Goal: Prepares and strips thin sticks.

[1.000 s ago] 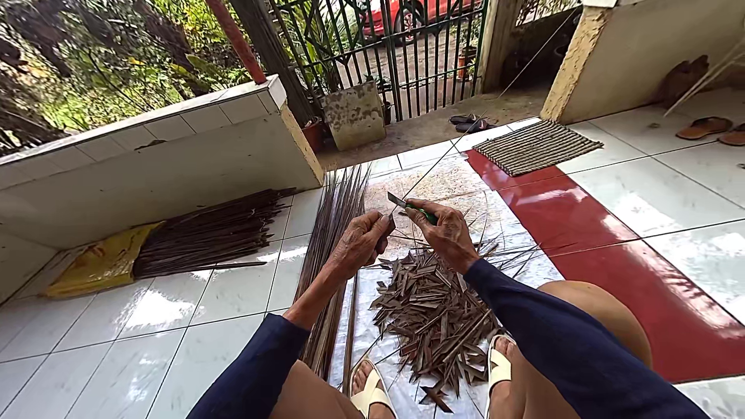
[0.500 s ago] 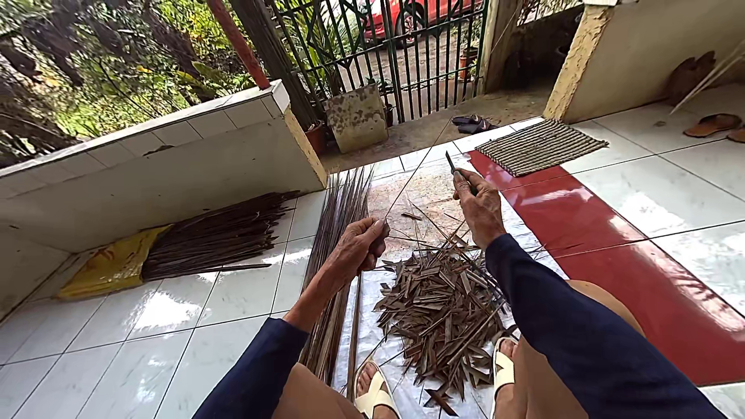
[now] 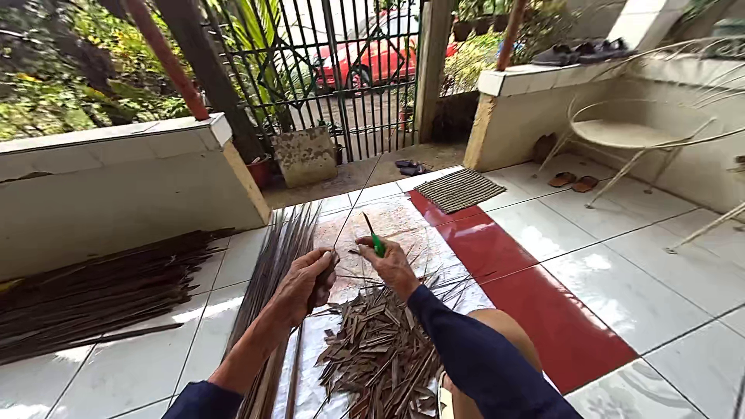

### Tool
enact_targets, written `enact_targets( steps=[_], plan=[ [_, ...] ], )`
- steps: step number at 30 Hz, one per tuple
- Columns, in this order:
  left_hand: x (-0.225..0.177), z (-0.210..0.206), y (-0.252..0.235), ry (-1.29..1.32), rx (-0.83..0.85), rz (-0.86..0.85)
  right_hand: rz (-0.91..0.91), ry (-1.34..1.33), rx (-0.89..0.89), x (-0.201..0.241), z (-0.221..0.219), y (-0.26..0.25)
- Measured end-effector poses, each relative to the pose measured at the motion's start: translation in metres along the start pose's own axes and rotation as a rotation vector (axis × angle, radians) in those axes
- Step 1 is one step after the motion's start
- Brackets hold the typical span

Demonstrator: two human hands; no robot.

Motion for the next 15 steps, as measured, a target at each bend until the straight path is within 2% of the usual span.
enact_targets(
  steps=[4,10,15],
  plan=[
    [-0.002,-0.012,-0.004,0.075,0.108,0.043,-0.01,-0.036,0.013,0.014,0.0,0.001],
    [-0.005,-0.034,-0.009,0.121,0.318,0.098,0.128,0.12,0.055,0.025,0.007,0.005],
    [-0.001,-0.049,-0.01,0.185,0.475,0.147,0.123,0.153,0.106,0.026,0.015,0.009]
  ],
)
Point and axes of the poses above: each hand's wrist, its own y-axis away from the middle knuckle, its own z-axis out of the back of the hand, x = y × z, the point moved 9 cm from there along -y, towards the middle knuckle, and after that the axes turned 13 degrees about z, right-handed, at the moved point
